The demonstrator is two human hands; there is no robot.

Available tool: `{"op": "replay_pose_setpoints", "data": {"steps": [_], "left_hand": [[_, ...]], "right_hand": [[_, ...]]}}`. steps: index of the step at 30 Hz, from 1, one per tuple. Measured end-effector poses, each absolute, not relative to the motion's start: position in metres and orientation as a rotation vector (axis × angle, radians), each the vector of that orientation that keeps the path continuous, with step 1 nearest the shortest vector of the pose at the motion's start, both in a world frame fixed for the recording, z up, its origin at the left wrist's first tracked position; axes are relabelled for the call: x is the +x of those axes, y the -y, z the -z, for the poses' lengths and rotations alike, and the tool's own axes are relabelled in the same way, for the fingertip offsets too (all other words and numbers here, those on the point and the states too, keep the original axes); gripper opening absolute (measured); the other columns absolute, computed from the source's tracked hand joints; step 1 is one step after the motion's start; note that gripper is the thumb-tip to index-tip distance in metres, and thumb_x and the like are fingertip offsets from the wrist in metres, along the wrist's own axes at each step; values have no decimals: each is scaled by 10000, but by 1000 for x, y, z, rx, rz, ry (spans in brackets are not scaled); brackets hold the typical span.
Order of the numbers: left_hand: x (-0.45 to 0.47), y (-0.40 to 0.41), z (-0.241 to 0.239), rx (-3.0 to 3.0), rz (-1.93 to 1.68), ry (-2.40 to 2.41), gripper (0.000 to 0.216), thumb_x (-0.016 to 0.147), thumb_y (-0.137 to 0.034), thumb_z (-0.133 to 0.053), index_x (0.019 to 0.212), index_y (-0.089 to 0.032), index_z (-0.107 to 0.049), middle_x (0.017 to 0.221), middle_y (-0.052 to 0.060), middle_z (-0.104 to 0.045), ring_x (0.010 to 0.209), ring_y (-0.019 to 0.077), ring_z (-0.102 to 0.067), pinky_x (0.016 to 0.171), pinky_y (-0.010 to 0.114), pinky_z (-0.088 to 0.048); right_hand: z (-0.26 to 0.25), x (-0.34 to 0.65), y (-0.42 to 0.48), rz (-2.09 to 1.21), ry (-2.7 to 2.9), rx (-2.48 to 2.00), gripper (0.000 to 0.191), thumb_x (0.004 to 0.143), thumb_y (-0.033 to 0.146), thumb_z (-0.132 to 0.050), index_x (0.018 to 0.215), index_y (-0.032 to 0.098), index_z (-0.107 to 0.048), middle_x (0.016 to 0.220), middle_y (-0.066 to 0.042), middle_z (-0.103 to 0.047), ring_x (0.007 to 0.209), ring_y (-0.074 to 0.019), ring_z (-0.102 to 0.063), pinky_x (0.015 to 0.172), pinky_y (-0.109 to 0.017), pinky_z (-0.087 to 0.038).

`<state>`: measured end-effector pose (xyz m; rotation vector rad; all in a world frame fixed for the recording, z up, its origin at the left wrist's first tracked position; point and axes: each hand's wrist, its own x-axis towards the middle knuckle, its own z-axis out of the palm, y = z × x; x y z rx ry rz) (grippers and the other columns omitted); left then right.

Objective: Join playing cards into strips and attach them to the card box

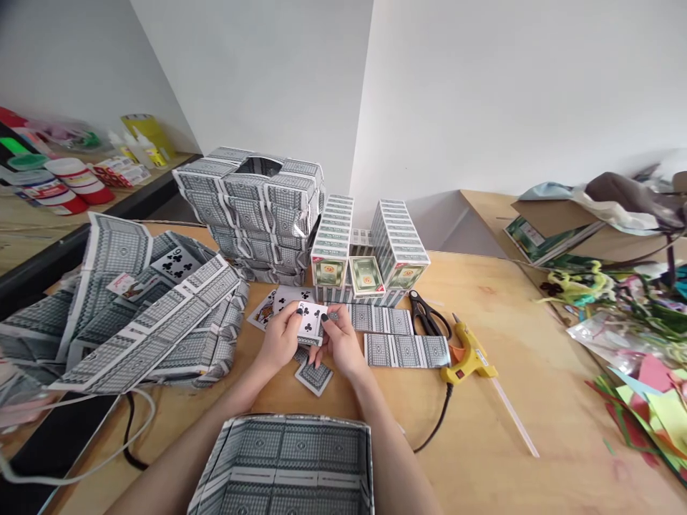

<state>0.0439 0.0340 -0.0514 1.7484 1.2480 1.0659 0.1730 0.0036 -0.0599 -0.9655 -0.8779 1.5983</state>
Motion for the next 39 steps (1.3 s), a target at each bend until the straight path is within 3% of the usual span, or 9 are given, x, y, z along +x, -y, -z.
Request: {"op": "replay_pose_setpoints", "data": {"steps": [7, 21, 32, 39], "left_hand": [[43, -31, 44, 1656, -1147, -1143, 246, 779, -142, -323, 875, -173, -548, 797, 15, -607, 689, 138, -540, 603, 222, -419], [42, -34, 46, 1706, -1160, -1055, 213, 788, -127, -328, 836, -186, -527, 842, 9, -590, 746, 133, -526, 666, 231, -415], [40, -33, 52, 1701, -1120, -1076, 198, 781, -147, -360, 800, -179, -554, 602, -31, -507, 522, 107, -434, 490, 211, -334], [40, -30, 49, 1643, -1156, -1025, 164, 756, -166, -375, 744, -175, -537, 589, -27, -496, 506, 106, -421, 479, 214, -323]], "right_hand": [[57, 171, -3, -1625, 889, -910, 275, 788, 414, -453, 956, 282, -279, 526, 104, -545, 309, -122, -516, 256, -177, -349], [59, 172, -4, -1651, 890, -831, 225, 824, 369, -441, 965, 279, -291, 479, 115, -521, 311, -122, -518, 255, -170, -361], [56, 170, -4, -1608, 884, -820, 160, 822, 306, -455, 888, 267, -314, 417, 125, -484, 265, -125, -482, 228, -173, -317], [58, 171, -5, -1652, 838, -757, 185, 787, 288, -494, 854, 254, -325, 496, 104, -534, 271, -130, -503, 218, -184, -317]]}}
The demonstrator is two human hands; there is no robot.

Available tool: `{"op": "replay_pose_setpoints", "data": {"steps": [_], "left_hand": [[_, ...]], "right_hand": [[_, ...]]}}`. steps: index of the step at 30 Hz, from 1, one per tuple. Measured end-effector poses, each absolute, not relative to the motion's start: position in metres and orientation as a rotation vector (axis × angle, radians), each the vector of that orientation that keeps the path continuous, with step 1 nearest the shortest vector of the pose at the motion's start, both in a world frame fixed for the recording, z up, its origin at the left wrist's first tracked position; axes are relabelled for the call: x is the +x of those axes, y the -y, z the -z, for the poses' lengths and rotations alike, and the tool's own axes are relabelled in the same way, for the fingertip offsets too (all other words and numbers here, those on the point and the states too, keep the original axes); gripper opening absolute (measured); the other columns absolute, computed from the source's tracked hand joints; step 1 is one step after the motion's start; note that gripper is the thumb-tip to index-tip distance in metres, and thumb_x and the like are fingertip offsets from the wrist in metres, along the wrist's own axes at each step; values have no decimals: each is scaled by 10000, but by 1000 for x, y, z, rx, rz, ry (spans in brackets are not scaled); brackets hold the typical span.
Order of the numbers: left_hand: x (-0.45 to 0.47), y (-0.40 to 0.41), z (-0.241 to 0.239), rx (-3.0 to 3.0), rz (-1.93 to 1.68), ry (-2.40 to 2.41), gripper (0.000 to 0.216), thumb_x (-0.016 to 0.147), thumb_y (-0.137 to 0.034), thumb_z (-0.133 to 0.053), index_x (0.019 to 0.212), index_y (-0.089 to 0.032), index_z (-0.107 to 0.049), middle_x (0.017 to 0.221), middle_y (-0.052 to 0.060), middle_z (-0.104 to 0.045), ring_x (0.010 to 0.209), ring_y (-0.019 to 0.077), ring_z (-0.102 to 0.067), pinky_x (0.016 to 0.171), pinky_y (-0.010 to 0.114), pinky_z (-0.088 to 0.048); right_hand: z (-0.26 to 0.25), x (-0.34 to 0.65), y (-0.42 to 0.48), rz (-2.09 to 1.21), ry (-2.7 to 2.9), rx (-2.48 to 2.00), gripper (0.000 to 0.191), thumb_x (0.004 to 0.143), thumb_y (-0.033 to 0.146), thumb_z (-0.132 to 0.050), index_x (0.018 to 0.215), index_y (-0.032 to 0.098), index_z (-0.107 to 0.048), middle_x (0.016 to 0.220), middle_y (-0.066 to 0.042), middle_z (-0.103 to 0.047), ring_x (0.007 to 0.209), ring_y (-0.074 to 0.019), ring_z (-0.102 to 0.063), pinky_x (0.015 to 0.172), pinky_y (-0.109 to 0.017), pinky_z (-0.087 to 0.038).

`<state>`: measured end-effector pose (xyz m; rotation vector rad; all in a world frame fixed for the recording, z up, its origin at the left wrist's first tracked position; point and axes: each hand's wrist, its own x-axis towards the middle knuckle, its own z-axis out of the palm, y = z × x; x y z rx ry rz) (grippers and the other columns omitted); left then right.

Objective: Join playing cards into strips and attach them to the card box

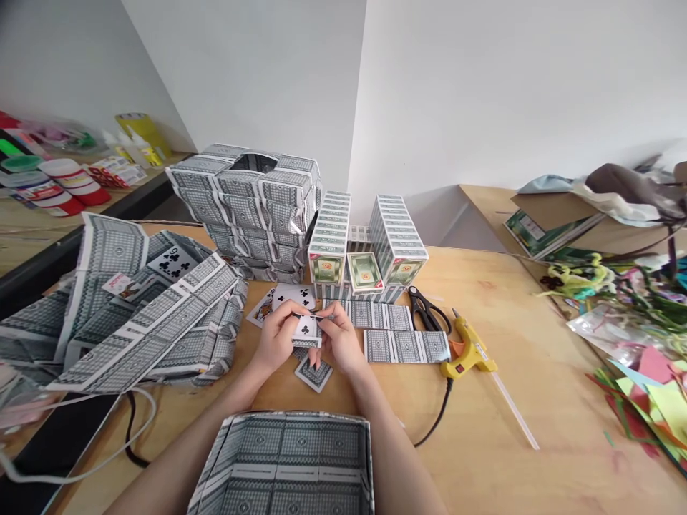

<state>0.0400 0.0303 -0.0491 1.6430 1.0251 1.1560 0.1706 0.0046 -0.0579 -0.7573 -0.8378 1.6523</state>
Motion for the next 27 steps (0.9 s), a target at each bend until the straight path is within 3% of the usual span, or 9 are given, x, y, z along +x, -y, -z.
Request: {"op": "replay_pose_setpoints", "data": {"steps": [9, 16, 21, 25, 27], "left_hand": [[41, -29, 46, 1573, -1099, -1034, 158, 813, -296, -442, 705, -183, -457, 543, -50, -405, 480, 92, -374, 457, 205, -286], [38, -29, 48, 1666, -1018, -1006, 187, 837, -323, -424, 746, -175, -493, 532, -40, -451, 469, 97, -415, 464, 209, -313], [35, -27, 48, 1795, -1020, -985, 188, 836, -309, -423, 852, -169, -549, 604, -15, -531, 503, 106, -467, 501, 218, -359], [35, -28, 47, 1789, -1068, -990, 239, 824, -266, -436, 1034, -177, -507, 671, -11, -564, 496, 99, -462, 483, 210, -354], [36, -30, 47, 1784, -1087, -1050, 241, 805, -258, -468, 1027, -183, -525, 689, -9, -569, 525, 103, -481, 492, 206, -364]], "right_hand": [[57, 175, -4, -1691, 806, -788, 166, 750, 267, -466, 869, 240, -354, 472, 87, -532, 300, -147, -520, 243, -208, -369], [55, 171, -4, -1786, 768, -877, 263, 784, 456, -467, 865, 219, -385, 486, 71, -534, 286, -139, -498, 254, -236, -398], [55, 171, -4, -1809, 821, -846, 296, 755, 454, -543, 789, 219, -366, 492, 65, -553, 318, -145, -528, 289, -247, -431], [57, 173, -4, -1782, 872, -866, 323, 741, 464, -572, 778, 224, -360, 501, 65, -559, 365, -143, -556, 323, -230, -440], [58, 174, -4, -1741, 878, -891, 333, 741, 474, -576, 771, 227, -355, 513, 67, -556, 388, -135, -562, 336, -221, -442]]}}
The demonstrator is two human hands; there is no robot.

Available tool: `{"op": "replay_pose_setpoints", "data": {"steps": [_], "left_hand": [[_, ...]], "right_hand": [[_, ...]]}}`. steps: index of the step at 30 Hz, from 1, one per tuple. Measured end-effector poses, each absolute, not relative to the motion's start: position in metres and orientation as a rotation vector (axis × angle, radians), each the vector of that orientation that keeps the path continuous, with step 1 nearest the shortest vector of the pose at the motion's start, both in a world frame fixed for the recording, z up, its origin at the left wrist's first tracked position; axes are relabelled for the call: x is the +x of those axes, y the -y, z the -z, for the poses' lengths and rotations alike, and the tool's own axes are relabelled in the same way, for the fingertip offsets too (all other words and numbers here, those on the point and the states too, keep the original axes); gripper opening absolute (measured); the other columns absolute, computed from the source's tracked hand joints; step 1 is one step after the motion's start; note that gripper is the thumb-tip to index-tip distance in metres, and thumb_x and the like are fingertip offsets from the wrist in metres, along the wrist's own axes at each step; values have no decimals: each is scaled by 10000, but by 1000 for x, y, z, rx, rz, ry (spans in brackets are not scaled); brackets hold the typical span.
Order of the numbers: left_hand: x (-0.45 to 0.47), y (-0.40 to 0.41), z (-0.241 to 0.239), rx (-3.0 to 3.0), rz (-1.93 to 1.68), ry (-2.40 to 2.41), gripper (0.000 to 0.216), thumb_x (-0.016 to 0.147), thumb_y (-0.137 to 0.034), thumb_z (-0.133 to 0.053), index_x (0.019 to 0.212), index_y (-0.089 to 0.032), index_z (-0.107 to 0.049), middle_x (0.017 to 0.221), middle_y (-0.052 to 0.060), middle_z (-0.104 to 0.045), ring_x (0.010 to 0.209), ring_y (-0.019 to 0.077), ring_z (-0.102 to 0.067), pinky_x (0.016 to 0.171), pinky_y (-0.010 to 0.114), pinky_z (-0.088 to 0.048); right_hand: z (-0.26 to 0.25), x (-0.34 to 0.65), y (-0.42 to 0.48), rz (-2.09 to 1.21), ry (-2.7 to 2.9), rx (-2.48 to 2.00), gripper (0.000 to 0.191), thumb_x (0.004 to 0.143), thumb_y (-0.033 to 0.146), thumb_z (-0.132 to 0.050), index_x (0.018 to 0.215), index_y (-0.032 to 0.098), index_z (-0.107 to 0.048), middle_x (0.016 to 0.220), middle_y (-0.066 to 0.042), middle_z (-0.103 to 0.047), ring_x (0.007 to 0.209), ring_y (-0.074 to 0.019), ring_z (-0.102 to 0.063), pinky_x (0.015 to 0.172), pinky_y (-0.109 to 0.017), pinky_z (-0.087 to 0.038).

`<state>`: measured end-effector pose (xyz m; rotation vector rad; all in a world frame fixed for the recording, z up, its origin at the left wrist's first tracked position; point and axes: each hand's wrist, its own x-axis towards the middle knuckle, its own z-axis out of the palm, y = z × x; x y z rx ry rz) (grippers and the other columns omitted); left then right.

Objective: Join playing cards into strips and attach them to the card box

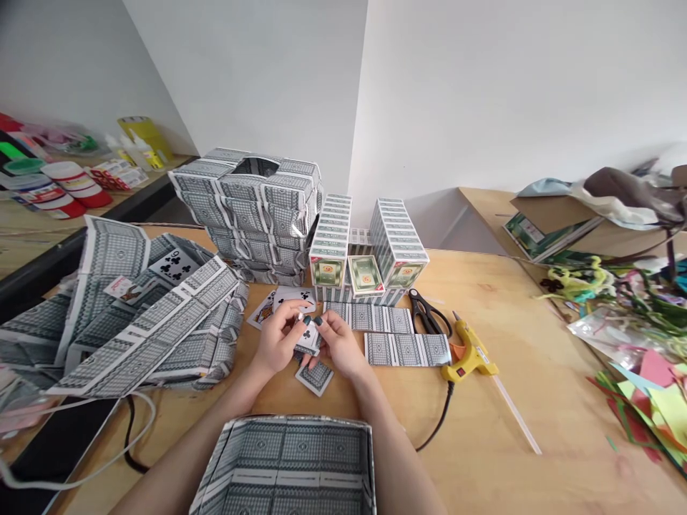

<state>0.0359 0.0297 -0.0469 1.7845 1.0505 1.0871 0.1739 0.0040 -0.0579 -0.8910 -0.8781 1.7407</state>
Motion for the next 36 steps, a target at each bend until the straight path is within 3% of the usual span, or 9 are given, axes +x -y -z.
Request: {"op": "replay_pose_setpoints", "data": {"steps": [4, 9, 16, 20, 28, 36], "left_hand": [[39, -34, 46, 1854, -1134, -1190, 135, 801, -276, -500, 815, -176, -590, 782, 24, -589, 718, 140, -550, 629, 227, -427], [42, -36, 48, 1881, -1150, -1158, 138, 826, -265, -476, 821, -176, -580, 830, 30, -600, 807, 149, -565, 736, 251, -438], [41, -37, 50, 1787, -1077, -1243, 236, 834, -285, -450, 834, -160, -651, 809, 42, -685, 718, 155, -598, 655, 231, -437], [40, -36, 49, 1836, -1043, -1264, 252, 824, -281, -458, 832, -159, -679, 750, 39, -693, 667, 154, -593, 614, 223, -431], [41, -34, 50, 1842, -1028, -1259, 313, 860, -303, -398, 828, -158, -675, 713, 39, -684, 578, 130, -563, 574, 220, -414], [42, -36, 54, 1718, -1037, -1260, 236, 799, -326, -499, 776, -148, -652, 707, 22, -664, 648, 142, -572, 590, 220, -418]], "right_hand": [[59, 175, -5, -1617, 864, -943, 320, 752, 468, -579, 761, 224, -373, 511, 80, -518, 419, -111, -551, 383, -226, -478], [58, 174, -5, -1581, 847, -954, 301, 726, 435, -625, 723, 201, -435, 502, 98, -428, 443, -71, -500, 506, -276, -548], [57, 178, -6, -1580, 858, -982, 262, 678, 382, -670, 752, 140, -606, 684, 1, -569, 614, -120, -570, 504, -278, -564], [60, 180, -7, -1582, 834, -1008, 258, 662, 351, -682, 786, 124, -673, 751, -28, -616, 608, -129, -592, 515, -294, -571], [60, 178, -7, -1488, 891, -1111, 289, 655, 388, -681, 771, 123, -693, 722, -47, -669, 498, -146, -622, 468, -255, -531], [57, 175, -6, -1474, 960, -1072, 278, 671, 393, -671, 775, 135, -680, 728, -38, -674, 514, -139, -636, 506, -255, -536]]}}
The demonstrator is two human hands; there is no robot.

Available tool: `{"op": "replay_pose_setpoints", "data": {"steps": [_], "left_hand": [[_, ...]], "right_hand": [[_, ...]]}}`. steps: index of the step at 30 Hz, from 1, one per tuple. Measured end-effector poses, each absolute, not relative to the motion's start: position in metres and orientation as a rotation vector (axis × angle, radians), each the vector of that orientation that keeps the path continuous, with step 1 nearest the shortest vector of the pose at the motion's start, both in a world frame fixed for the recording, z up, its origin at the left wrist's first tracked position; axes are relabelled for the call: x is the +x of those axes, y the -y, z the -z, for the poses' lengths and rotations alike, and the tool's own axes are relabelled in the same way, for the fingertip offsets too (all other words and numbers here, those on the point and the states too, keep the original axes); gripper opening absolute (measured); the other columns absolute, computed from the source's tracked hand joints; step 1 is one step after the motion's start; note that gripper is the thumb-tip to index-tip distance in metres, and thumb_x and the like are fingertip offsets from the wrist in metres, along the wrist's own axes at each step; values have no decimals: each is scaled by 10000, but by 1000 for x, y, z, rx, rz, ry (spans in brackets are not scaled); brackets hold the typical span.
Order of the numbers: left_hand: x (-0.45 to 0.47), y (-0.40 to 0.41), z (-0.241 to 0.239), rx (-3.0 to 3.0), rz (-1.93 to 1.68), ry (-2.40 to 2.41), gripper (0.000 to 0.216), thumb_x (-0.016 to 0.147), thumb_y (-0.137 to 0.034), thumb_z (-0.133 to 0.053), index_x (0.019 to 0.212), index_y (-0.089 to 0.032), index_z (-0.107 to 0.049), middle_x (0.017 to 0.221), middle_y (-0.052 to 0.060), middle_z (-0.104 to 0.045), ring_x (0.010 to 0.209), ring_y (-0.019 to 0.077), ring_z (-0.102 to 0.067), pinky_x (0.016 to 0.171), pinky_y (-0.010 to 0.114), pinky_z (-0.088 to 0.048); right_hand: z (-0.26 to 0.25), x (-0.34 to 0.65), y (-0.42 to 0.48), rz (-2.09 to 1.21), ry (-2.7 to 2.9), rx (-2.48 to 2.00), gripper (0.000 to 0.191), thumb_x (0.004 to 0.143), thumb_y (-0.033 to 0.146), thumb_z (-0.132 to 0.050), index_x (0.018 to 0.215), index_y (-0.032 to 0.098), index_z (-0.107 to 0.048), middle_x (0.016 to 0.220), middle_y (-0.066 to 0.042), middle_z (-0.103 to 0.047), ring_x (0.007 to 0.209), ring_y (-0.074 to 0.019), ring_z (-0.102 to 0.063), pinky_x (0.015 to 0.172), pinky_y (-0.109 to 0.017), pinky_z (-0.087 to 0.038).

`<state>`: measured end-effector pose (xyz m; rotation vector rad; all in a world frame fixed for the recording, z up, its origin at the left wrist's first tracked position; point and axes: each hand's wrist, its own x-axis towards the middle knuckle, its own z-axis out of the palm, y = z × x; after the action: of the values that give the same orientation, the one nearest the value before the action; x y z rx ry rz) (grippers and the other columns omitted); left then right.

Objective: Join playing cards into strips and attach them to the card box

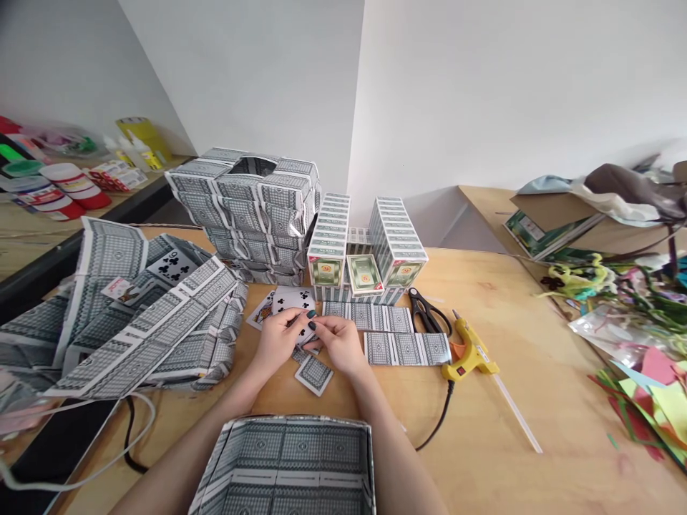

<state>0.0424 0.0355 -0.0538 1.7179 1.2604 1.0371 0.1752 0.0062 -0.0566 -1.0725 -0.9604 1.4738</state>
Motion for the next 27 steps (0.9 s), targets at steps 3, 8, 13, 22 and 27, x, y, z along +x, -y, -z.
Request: {"op": "replay_pose_setpoints", "data": {"steps": [3, 8, 13, 22, 27], "left_hand": [[43, -36, 51, 1615, -1047, -1252, 259, 796, -319, -484, 697, -143, -645, 663, 14, -651, 639, 142, -564, 576, 219, -416], [42, -38, 50, 1646, -1033, -1283, 294, 797, -339, -469, 670, -142, -647, 584, 7, -615, 559, 129, -529, 504, 210, -374], [40, -37, 53, 2028, -1016, -1370, 280, 816, -313, -464, 662, -161, -642, 543, 12, -601, 482, 110, -489, 500, 214, -342], [38, -33, 51, 2252, -1103, -1275, 205, 832, -239, -468, 767, -183, -655, 734, 54, -692, 664, 152, -624, 622, 227, -422], [39, -32, 49, 2184, -1143, -1267, 193, 821, -223, -474, 788, -173, -657, 753, 59, -697, 659, 149, -624, 633, 222, -438]], "right_hand": [[55, 174, -5, -1510, 948, -1048, 298, 667, 403, -675, 789, 131, -670, 712, -37, -669, 502, -134, -633, 500, -255, -535], [56, 174, -5, -1576, 936, -998, 310, 676, 411, -667, 791, 123, -651, 693, -44, -655, 601, -160, -651, 487, -237, -525], [59, 173, -5, -1544, 941, -1081, 309, 682, 422, -650, 765, 124, -648, 712, -40, -630, 593, -163, -646, 465, -229, -505], [54, 170, -6, -1525, 923, -1048, 215, 689, 353, -634, 641, 144, -616, 637, 10, -564, 568, -122, -591, 555, -265, -543], [51, 169, -5, -1539, 883, -1025, 179, 671, 317, -634, 678, 138, -638, 657, -1, -589, 626, -135, -602, 584, -279, -555]]}}
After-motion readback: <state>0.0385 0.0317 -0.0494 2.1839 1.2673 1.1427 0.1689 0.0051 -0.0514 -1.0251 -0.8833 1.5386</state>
